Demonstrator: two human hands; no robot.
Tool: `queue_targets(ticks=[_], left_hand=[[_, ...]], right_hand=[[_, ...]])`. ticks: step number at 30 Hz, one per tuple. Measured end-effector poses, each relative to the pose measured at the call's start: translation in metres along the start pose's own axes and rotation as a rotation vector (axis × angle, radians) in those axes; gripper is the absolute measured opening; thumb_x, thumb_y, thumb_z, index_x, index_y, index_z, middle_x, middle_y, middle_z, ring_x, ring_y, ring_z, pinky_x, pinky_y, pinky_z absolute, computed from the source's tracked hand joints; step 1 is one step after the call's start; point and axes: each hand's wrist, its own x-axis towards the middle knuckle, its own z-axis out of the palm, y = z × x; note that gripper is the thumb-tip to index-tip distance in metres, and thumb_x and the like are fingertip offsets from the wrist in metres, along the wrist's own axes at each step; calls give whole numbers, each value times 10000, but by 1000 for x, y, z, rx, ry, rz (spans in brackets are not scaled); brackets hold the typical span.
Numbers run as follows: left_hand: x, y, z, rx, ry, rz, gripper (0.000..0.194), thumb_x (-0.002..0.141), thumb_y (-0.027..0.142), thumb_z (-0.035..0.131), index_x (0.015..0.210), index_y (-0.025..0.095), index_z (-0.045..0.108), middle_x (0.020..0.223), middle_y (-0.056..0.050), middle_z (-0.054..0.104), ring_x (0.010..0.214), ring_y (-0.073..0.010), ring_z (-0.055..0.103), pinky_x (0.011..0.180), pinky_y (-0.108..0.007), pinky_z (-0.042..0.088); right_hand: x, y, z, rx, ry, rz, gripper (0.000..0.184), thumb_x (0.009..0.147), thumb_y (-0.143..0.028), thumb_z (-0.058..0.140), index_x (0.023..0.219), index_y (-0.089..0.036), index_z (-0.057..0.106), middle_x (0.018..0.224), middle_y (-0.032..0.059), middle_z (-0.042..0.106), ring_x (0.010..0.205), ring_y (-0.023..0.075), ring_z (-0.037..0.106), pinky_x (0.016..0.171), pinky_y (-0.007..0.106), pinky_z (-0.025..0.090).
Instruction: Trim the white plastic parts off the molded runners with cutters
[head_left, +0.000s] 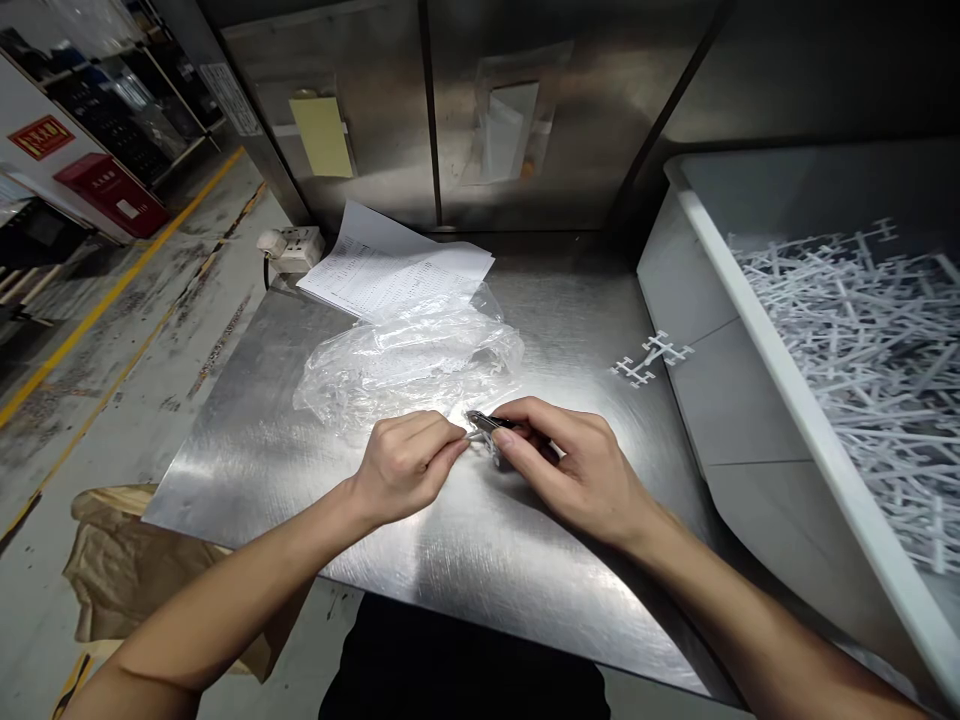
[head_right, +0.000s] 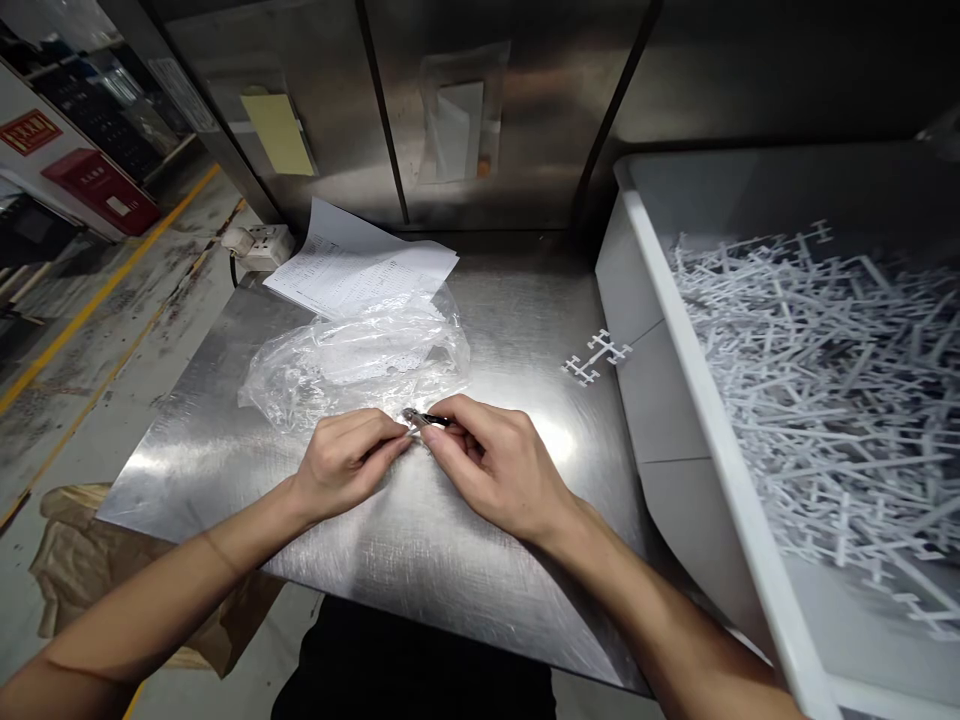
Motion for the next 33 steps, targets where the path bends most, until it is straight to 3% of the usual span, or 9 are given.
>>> queue_targets(ticks=[18,33], left_hand=[[1,0,-1,-26,4,-9,108,1088,156,631,1009,185,699,812,-19,753,690,-137,689,650,-265,525],[1,0,-1,-50,17,1,103,1081,149,655,995,175,705,817,-22,759,696,-136,702,654,-262,530]], right_hand=[[-1,0,-3,-43,3,-55,214,1097,-368,618,1116,-223,774,770,26,766,632,184,675,617,319,535],[-2,4,-5,-49,7,-128,152,1103,-295,646,1128,-183,746,775,-1,742,634,152,673,602,310,483]])
